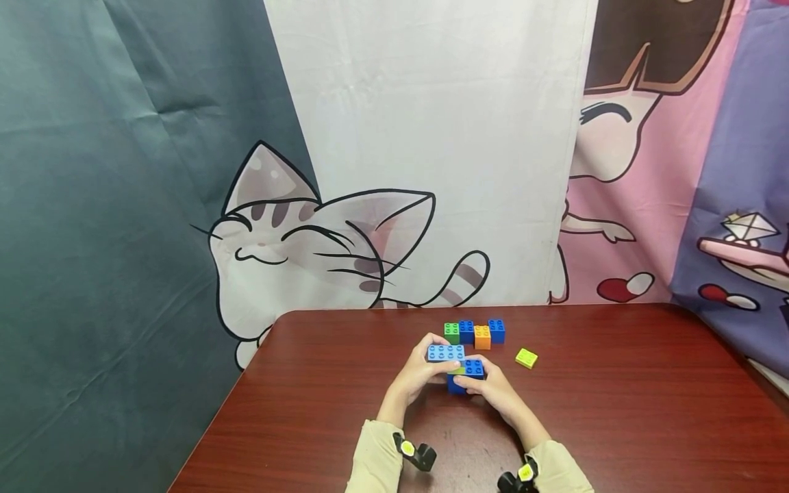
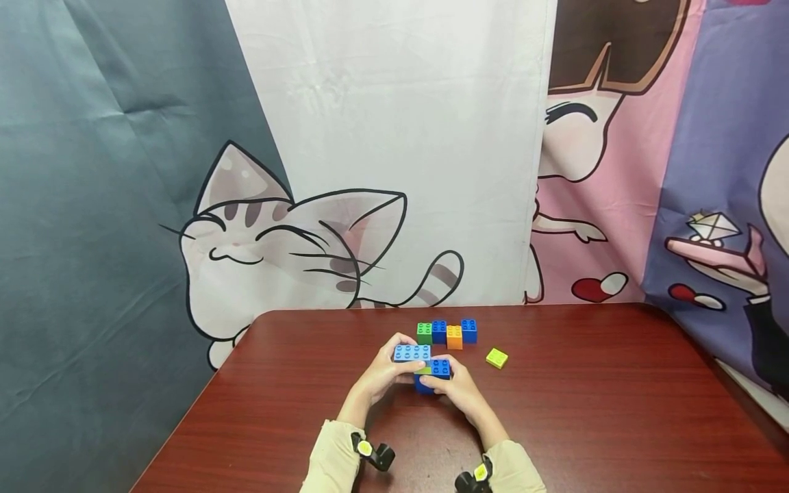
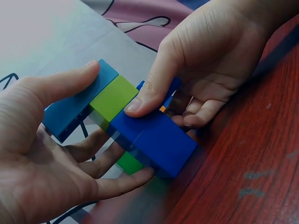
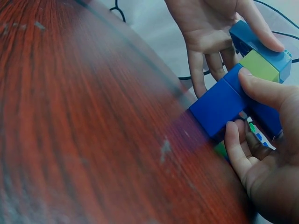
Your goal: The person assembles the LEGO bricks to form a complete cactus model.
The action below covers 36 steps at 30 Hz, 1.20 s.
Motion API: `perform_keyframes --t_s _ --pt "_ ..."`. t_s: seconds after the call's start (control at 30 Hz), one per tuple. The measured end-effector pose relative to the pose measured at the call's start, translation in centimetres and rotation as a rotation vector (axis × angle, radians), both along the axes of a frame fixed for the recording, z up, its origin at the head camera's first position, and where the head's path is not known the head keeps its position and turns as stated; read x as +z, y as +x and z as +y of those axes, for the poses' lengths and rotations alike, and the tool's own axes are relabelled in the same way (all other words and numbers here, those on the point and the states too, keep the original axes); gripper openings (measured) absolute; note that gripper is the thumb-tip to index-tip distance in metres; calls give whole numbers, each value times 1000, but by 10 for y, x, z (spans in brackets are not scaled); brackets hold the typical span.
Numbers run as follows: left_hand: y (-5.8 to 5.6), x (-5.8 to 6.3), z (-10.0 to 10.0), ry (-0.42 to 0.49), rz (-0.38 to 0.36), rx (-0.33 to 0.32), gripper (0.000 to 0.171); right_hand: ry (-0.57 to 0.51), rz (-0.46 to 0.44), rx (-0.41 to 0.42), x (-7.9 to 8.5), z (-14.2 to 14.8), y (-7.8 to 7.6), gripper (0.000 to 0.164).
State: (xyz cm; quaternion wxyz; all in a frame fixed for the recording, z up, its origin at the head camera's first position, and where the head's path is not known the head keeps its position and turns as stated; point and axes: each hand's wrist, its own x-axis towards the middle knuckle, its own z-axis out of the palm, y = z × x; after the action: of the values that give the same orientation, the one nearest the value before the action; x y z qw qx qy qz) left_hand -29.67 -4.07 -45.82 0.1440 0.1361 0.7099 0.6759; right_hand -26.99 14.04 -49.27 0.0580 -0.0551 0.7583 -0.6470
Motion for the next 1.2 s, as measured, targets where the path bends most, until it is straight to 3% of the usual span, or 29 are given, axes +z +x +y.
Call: perform_keyframes --t_s 0.43,0.73,0.97,1.2 --pt "0 -12 -8 -3 -88 -40 58 0 -5 5 -1 -3 0 52" --pt "-6 -31 -13 76 -103 -99 59 -8 7 -35 -3 -3 -2 50" --pt "-12 -43 -15 235 -106 -10 37 -7 20 -28 -1 0 -2 51" --pt "-15 -48 -7 185 -41 82 31 -10 10 -35 -2 0 -1 50"
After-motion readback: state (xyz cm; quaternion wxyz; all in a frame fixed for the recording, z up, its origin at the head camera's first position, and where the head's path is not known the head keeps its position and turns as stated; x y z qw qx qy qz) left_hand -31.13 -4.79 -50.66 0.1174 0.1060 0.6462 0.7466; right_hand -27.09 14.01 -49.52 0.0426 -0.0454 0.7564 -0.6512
